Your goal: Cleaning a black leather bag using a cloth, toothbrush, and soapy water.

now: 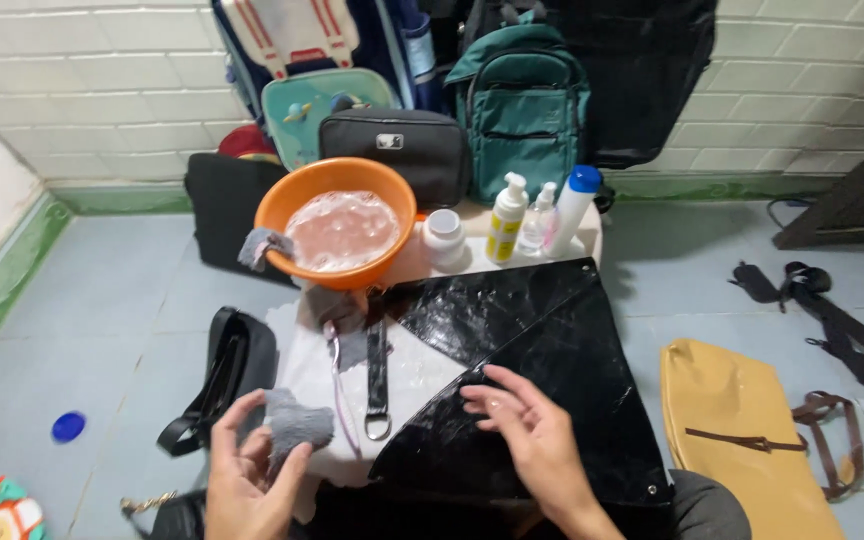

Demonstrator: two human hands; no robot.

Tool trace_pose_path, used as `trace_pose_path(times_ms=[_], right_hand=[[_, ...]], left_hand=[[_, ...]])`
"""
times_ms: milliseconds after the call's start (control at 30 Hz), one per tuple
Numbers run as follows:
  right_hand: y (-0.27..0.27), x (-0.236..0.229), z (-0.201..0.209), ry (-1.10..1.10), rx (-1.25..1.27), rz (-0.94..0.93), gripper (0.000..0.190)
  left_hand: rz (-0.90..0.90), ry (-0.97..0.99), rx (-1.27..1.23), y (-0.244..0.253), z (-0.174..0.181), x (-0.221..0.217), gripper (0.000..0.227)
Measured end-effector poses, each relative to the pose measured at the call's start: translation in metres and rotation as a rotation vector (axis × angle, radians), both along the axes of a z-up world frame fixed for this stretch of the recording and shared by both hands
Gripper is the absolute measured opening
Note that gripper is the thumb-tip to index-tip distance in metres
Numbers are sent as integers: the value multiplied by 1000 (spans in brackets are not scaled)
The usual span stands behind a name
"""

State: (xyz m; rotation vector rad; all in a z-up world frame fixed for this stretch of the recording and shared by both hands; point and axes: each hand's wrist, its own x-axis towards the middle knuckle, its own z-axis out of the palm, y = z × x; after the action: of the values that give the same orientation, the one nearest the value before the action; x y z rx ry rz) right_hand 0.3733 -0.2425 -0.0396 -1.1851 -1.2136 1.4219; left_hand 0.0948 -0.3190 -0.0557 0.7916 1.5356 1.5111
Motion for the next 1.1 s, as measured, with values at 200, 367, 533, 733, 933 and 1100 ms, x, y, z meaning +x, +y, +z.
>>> trace_pose_path(times_ms=[200,367,533,733,933,1100], right_hand=[[34,38,16,-29,-115,-302,40],[67,32,6,-17,-71,-334,35],[133,19,-25,-317,221,-348,36],[208,-11,4,-770,844,-481,71],[252,-16,-10,-974,823,-362,87],[266,-19,-32,-1193,1061,-435,90]], left_hand=[[-58,-18,-28,34,-13,-23,82],[-144,-105,-94,61,-65,-53,68],[-104,398,-156,62,-83,-47,60],[-71,1181,15,64,-130,-60,69],[-33,1149,66,65,-133,-55,73],[-33,1012,-47,72,-121,-37,71]])
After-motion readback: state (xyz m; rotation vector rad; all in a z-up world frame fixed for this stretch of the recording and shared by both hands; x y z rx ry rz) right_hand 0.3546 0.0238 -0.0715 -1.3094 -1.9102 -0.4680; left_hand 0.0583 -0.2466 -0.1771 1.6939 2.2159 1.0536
